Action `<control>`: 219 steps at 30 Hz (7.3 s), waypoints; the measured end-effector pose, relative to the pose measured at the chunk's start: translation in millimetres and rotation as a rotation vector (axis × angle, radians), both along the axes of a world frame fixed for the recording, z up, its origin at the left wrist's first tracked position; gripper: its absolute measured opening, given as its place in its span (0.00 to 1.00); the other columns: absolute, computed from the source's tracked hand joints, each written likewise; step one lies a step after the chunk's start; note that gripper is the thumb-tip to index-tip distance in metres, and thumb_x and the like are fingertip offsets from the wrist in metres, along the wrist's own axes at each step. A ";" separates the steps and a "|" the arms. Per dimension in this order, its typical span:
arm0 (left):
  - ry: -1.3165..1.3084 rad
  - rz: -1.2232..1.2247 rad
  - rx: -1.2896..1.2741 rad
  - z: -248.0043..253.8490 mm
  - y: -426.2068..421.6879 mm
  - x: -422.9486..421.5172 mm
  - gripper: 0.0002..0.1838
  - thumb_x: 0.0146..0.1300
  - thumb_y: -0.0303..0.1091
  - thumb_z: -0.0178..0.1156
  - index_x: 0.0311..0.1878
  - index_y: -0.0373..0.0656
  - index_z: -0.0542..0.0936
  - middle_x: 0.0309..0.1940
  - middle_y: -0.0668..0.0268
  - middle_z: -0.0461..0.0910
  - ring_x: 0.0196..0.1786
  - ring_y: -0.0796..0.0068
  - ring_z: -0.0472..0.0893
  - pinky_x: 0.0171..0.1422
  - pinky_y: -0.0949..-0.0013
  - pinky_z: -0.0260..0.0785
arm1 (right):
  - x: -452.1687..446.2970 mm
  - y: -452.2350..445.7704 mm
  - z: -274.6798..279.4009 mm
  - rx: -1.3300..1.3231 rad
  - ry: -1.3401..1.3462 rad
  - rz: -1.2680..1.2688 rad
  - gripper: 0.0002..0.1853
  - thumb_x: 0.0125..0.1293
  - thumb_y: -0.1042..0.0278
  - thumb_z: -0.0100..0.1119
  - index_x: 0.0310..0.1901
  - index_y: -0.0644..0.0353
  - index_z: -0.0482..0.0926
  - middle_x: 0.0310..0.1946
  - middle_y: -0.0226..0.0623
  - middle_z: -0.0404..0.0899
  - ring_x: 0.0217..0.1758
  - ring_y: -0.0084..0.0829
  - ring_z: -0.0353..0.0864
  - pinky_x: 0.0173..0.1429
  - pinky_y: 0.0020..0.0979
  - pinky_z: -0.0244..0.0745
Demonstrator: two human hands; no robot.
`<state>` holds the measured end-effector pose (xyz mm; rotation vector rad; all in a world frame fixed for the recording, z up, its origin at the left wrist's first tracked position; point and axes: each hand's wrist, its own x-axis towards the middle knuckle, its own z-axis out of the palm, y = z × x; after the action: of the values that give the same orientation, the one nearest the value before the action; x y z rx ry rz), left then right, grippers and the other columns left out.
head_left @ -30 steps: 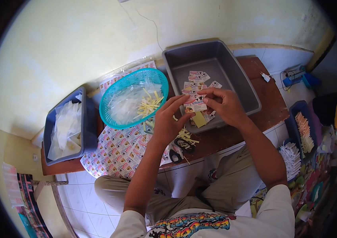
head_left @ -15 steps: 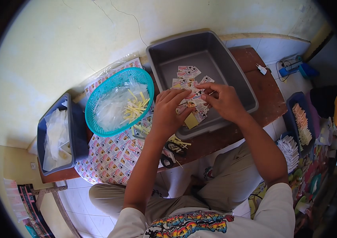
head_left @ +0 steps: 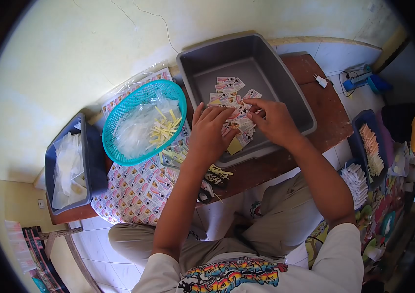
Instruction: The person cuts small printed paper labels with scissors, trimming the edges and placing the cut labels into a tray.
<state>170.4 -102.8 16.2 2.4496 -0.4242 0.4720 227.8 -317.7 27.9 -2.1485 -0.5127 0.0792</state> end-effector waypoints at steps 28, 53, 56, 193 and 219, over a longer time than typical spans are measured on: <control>-0.232 0.223 -0.244 15.9 36.8 -88.2 0.18 0.59 0.26 0.77 0.54 0.42 0.88 0.50 0.58 0.89 0.57 0.53 0.86 0.69 0.52 0.75 | -74.8 73.8 42.6 0.240 -0.253 0.122 0.17 0.69 0.75 0.69 0.59 0.60 0.87 0.41 0.41 0.90 0.37 0.31 0.91 0.39 0.32 0.84; 0.144 0.569 -0.057 -82.1 161.9 -235.9 0.43 0.51 0.34 0.81 0.72 0.38 0.75 0.66 0.51 0.78 0.71 0.47 0.75 0.78 0.47 0.66 | -147.2 229.1 -83.1 -0.193 -0.217 0.536 0.25 0.59 0.69 0.78 0.58 0.66 0.85 0.41 0.52 0.84 0.40 0.50 0.86 0.47 0.47 0.80; 0.126 0.542 -0.098 -82.8 164.7 -235.5 0.42 0.51 0.32 0.81 0.71 0.36 0.76 0.65 0.52 0.78 0.70 0.47 0.76 0.77 0.49 0.68 | -149.0 230.1 -85.5 -0.183 -0.192 0.512 0.25 0.57 0.69 0.79 0.56 0.66 0.85 0.42 0.53 0.83 0.42 0.52 0.84 0.48 0.48 0.80; 0.027 0.449 -1.230 -50.3 103.3 -202.2 0.17 0.66 0.17 0.73 0.57 0.34 0.85 0.49 0.60 0.89 0.50 0.75 0.89 0.53 0.72 0.86 | -179.5 104.5 -6.2 0.232 0.636 0.622 0.49 0.65 0.70 0.80 0.85 0.54 0.62 0.57 0.33 0.72 0.50 0.22 0.77 0.53 0.24 0.82; 0.014 0.459 -1.248 -48.3 100.2 -201.6 0.16 0.66 0.17 0.74 0.56 0.34 0.86 0.49 0.59 0.89 0.50 0.74 0.89 0.54 0.72 0.86 | -180.8 103.5 -5.1 0.268 0.661 0.622 0.49 0.65 0.76 0.78 0.84 0.55 0.62 0.58 0.32 0.72 0.48 0.19 0.78 0.51 0.22 0.81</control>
<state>-31.2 -2.6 -32.1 1.2914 0.3865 0.6388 47.1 -214.2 22.8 -1.5101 -0.7182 0.9689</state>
